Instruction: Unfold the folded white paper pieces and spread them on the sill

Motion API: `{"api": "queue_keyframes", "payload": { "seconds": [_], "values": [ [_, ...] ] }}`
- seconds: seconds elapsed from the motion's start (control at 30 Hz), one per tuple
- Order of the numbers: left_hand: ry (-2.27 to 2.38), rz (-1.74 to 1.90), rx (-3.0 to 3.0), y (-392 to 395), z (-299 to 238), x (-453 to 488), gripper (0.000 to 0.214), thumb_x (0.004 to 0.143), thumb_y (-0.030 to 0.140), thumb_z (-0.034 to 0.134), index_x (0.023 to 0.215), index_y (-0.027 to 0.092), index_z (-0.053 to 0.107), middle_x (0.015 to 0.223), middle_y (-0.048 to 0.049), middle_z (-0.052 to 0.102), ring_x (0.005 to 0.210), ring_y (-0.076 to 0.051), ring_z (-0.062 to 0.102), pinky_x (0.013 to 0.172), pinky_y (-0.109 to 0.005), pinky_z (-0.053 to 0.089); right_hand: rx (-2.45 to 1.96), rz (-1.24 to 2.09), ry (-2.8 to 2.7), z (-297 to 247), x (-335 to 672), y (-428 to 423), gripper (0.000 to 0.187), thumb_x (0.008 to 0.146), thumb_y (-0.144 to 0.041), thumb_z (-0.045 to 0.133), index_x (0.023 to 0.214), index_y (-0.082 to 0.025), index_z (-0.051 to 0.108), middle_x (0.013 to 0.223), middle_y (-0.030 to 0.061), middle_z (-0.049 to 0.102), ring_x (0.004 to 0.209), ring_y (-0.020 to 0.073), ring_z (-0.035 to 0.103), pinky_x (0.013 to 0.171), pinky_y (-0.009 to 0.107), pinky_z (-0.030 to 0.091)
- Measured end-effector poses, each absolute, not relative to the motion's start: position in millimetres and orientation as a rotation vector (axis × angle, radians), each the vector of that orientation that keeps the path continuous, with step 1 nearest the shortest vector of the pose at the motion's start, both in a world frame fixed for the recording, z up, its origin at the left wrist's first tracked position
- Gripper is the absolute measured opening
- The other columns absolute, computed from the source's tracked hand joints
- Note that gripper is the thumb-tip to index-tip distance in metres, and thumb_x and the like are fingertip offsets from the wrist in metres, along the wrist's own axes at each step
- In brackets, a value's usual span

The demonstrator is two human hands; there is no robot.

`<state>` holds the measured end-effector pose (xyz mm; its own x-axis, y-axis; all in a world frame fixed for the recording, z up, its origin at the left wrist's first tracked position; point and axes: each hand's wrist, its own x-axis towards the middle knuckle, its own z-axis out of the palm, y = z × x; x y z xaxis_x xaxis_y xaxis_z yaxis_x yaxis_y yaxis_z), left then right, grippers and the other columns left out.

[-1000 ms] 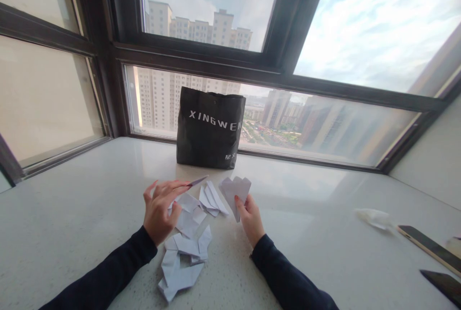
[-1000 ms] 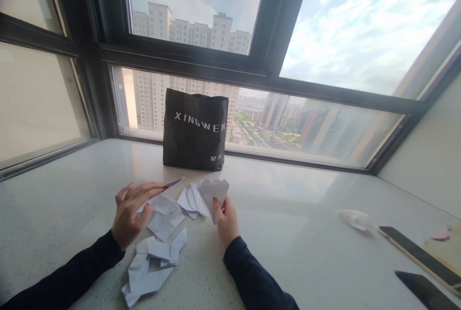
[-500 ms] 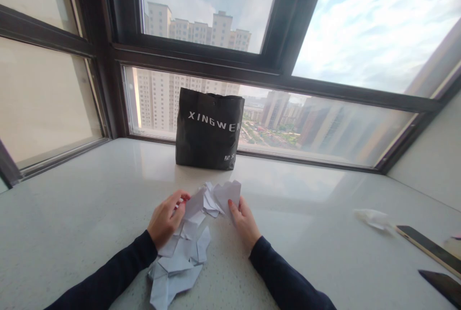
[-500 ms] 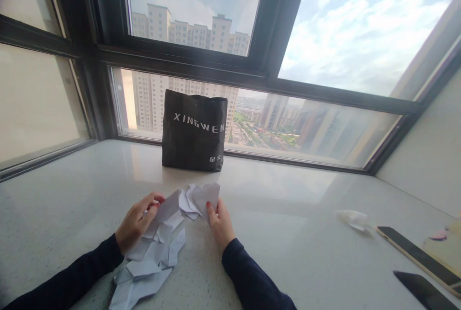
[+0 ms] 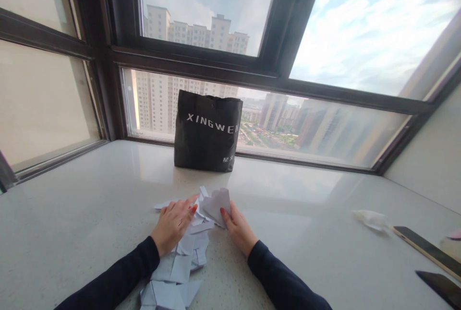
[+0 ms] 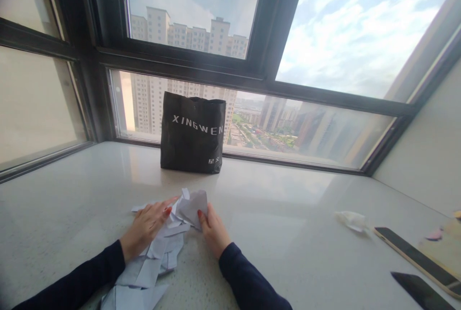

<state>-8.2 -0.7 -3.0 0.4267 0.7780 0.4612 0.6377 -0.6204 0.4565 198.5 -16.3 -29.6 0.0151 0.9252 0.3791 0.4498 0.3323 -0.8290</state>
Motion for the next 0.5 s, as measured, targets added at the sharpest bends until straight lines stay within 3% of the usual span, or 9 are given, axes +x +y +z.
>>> {"api": "queue_keyframes", "payload": {
  "seconds": [0.17, 0.27, 0.5],
  "values": [
    [1.186, 0.912, 2.439, 1.4, -10.5, -5.5, 0.036, 0.09, 0.033, 0.028, 0.093, 0.02, 0.061, 0.091, -0.0059, 0.063, 0.087, -0.025, 0.053, 0.076, -0.039, 0.036, -1.23, 0.607, -1.63, -28.0, 197.0, -18.4, 0.031, 0.085, -0.04, 0.041, 0.104, -0.017, 0.051, 0.085, 0.0072, 0.064, 0.085, 0.0234, 0.058, 0.074, 0.033, 0.045],
    [1.236, 1.007, 2.379, 2.3, -5.4, -7.2, 0.033, 0.089, 0.03, 0.03, 0.097, 0.021, 0.061, 0.098, -0.0065, 0.062, 0.096, -0.027, 0.052, 0.08, -0.042, 0.035, -1.203, 0.607, -1.631, -29.7, 196.8, -17.5, 0.033, 0.086, -0.042, 0.04, 0.104, -0.016, 0.051, 0.082, 0.0074, 0.064, 0.079, 0.0224, 0.059, 0.071, 0.033, 0.046],
    [1.113, 1.673, 1.98, 5.6, 8.8, -14.2, 0.022, 0.082, 0.033, 0.049, 0.095, 0.017, 0.051, 0.095, -0.0074, 0.052, 0.091, -0.023, 0.053, 0.078, -0.037, 0.044, -1.099, 0.568, -1.626, -26.4, 191.6, -19.3, 0.032, 0.087, -0.044, 0.04, 0.096, -0.017, 0.053, 0.075, 0.0055, 0.063, 0.063, 0.0187, 0.06, 0.058, 0.03, 0.049]
  ]
}}
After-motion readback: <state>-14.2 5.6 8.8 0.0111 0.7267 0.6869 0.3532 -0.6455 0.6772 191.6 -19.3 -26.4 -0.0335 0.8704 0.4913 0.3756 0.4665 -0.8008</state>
